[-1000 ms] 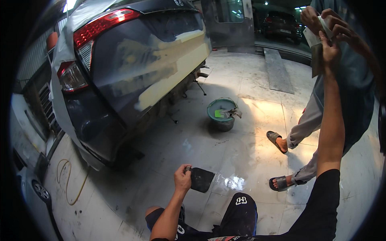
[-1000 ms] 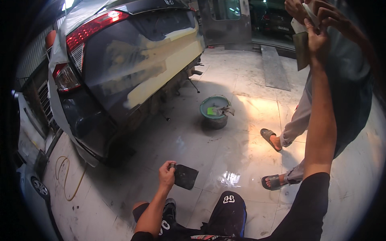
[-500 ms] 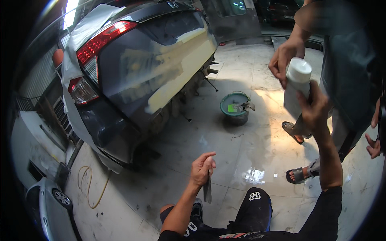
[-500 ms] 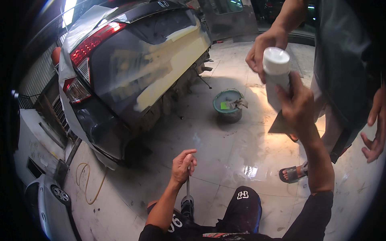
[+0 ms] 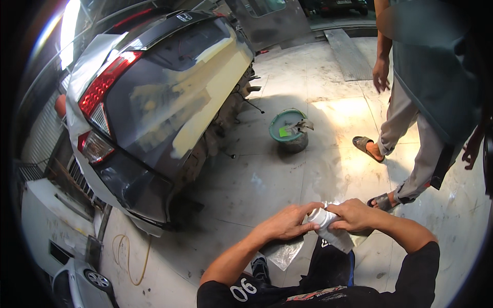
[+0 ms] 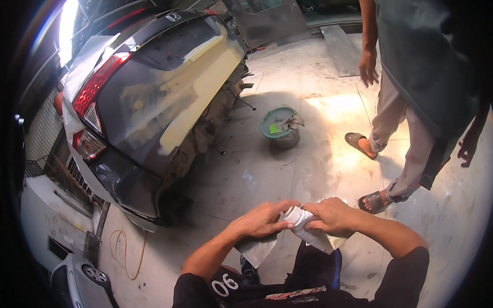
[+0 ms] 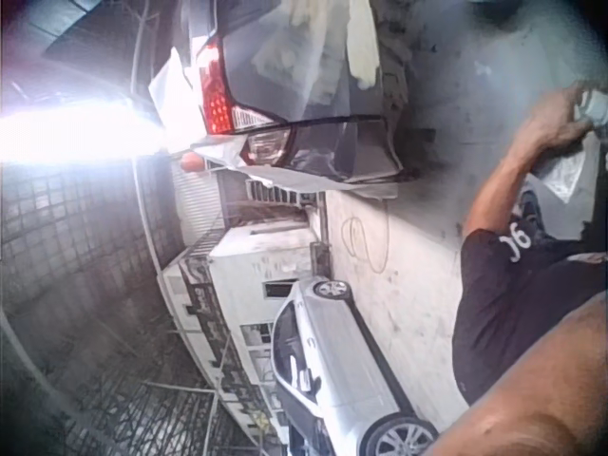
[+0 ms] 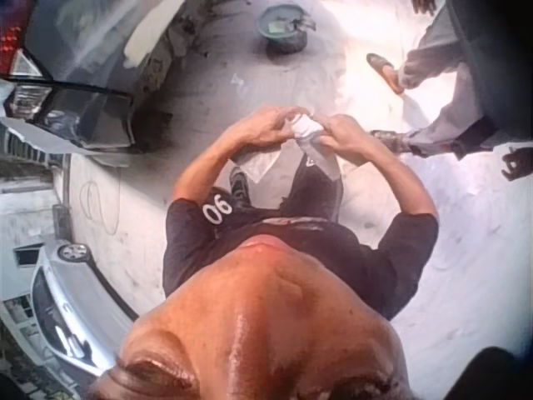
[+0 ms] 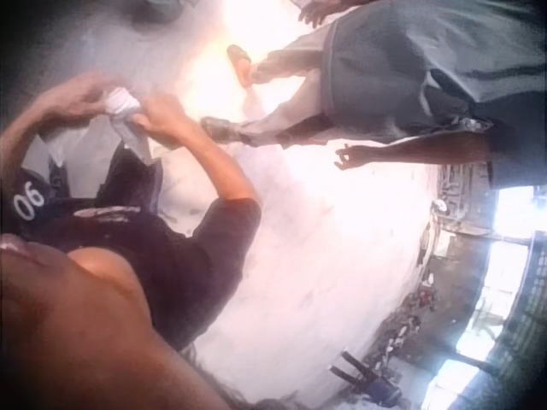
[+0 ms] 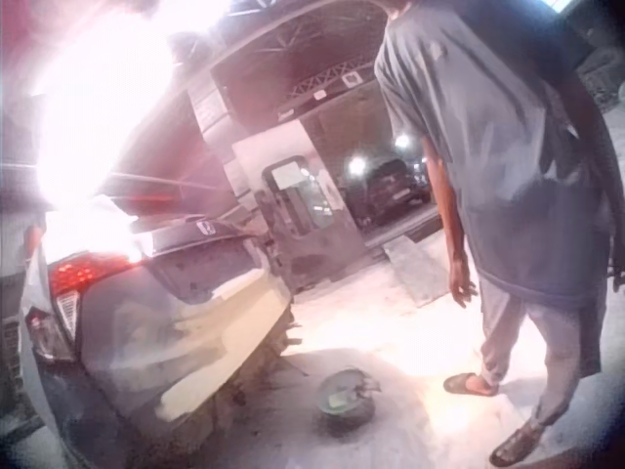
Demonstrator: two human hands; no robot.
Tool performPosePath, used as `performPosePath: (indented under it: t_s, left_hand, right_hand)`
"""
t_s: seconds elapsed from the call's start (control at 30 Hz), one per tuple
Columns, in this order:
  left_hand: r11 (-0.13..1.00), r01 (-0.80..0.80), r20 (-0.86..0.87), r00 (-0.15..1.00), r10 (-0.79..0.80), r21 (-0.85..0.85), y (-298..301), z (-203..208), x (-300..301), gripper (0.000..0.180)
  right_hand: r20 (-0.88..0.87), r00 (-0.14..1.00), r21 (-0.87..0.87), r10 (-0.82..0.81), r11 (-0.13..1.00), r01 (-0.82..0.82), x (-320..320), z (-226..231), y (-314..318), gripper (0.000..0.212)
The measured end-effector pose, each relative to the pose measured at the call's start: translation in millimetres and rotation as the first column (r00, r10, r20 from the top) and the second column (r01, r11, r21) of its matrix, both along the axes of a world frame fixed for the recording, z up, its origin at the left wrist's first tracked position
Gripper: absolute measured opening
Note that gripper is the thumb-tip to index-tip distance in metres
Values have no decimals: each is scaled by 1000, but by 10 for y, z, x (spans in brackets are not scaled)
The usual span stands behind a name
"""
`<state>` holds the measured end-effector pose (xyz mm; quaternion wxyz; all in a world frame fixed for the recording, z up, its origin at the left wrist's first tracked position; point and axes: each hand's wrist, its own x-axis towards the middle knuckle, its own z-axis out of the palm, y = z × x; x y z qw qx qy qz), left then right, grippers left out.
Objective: The person sands down filler on a car bumper using a sanding block, cleans the surface with a cloth, and then applies fresh body putty using a metal spreader.
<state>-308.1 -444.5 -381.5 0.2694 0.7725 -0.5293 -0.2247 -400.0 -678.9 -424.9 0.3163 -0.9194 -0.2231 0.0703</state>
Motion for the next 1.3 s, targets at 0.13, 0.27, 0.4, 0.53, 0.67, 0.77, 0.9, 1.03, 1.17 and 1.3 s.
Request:
performPosePath:
  t_s: [0.13,0.27,0.4,0.53,0.67,0.77,0.9,1.03,1.17,1.3]
  left_hand:
    - [982,-112,-72,990,124,153,-82,-224,-85,52]
    - [896,-388,-56,911,408,215,40,-923,-80,48]
    - [815,-455,-197,817,543,358,17,-1245,37,47]
    - [898,-431,-400,841,364,-87,164,-1328,-81,47]
    - [879,-446,-555,693,460,170,222,-1187,-15,48]
    - [802,-497,-438,672,597,331,191,-1137,18,47]
    - [680,-700,-489,526,696,216,284,-1410,70,55]
    - [359,-933,-279,342,898,11,705,-1953,555,57]
    - [235,-945,-617,48,786,226,755,-2417,702,45]
    - [317,-933,-543,179,820,172,737,-2962,728,40]
  right_hand:
    - [0,1000,-62,-30,998,30,-52,-298,38,41]
    - [219,976,-256,12,966,45,-25,-425,271,34]
    - [213,976,-324,54,946,18,6,-496,310,38]
    - [145,989,-220,-4,975,36,16,-458,273,41]
    - [172,985,-256,25,966,20,51,-574,326,34]
    - [224,973,-312,48,950,25,80,-724,389,29]
    - [199,979,-213,-49,973,92,78,-617,366,27]
    - [135,957,-221,-256,934,281,95,-664,143,42]
    - [194,820,-168,-538,805,569,-243,-944,-417,57]
    - [145,667,-115,-731,657,745,-611,-1234,-770,54]
